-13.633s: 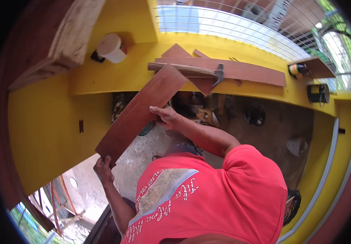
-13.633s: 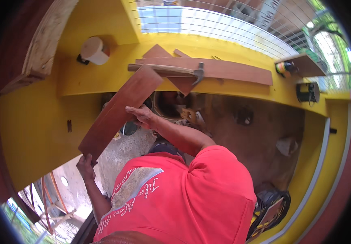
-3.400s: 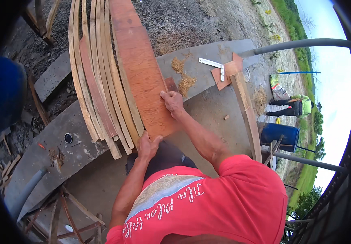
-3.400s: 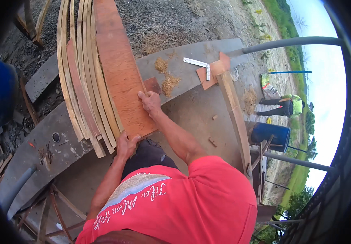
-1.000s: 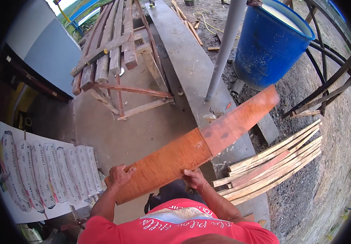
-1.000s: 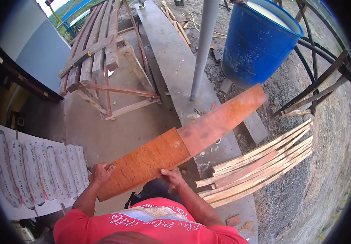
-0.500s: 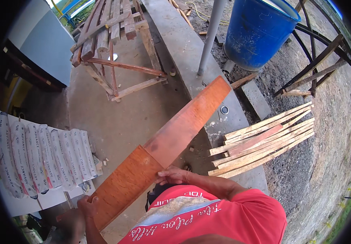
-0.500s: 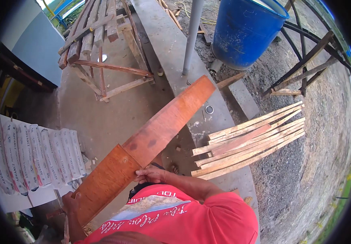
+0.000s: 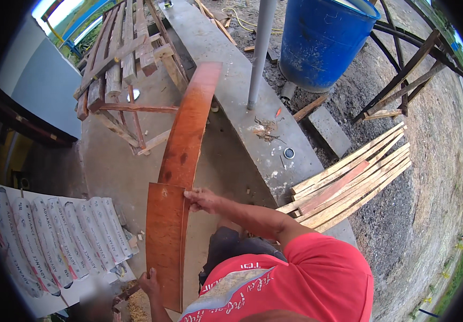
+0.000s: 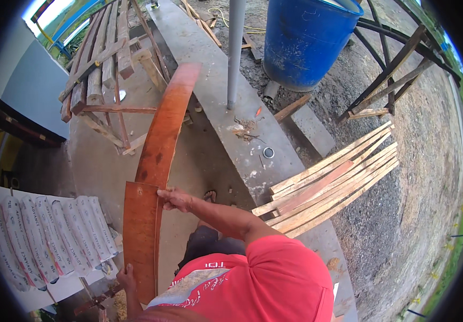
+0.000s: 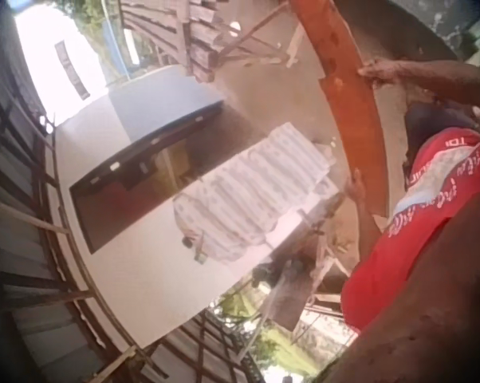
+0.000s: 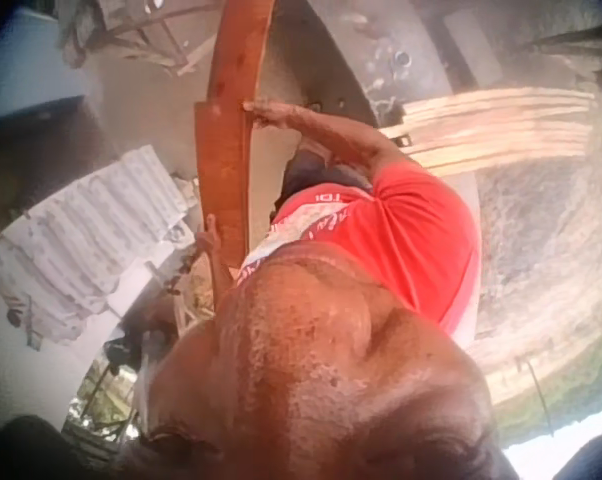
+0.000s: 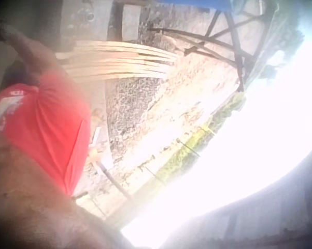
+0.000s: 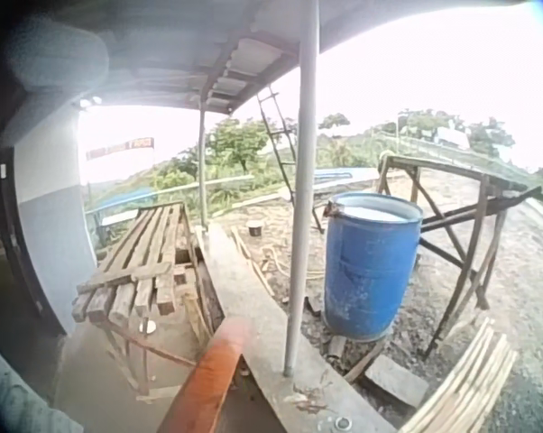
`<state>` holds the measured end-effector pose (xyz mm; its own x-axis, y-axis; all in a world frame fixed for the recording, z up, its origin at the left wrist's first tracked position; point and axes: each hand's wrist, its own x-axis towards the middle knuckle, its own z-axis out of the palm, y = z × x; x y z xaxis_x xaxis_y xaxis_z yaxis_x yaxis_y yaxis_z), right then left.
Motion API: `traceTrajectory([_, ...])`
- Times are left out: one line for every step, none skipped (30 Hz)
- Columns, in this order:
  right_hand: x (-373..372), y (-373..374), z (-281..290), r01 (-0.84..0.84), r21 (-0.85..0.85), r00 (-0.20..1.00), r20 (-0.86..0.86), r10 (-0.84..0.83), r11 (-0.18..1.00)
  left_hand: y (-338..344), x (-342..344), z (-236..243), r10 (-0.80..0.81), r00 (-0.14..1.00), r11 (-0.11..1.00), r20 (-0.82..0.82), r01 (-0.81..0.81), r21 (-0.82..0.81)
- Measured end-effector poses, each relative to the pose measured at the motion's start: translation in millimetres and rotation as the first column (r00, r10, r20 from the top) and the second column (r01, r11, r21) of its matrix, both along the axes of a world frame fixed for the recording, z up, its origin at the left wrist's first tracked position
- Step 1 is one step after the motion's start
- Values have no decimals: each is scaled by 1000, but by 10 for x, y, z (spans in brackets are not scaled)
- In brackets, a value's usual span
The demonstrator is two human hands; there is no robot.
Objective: The person marks a wooden board using a square and pencil, cuts the board with a handsaw, and then nails wooden pieces together to form a shelf structure inside a room.
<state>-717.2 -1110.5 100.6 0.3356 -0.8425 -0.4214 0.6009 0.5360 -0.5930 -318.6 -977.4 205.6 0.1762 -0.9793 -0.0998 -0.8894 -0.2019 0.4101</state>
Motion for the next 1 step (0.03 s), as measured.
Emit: traceTrajectory([-203,-303,46,160,42,987,27,-161,986,-347,-301,-185,62,974,998,-217,-60,11])
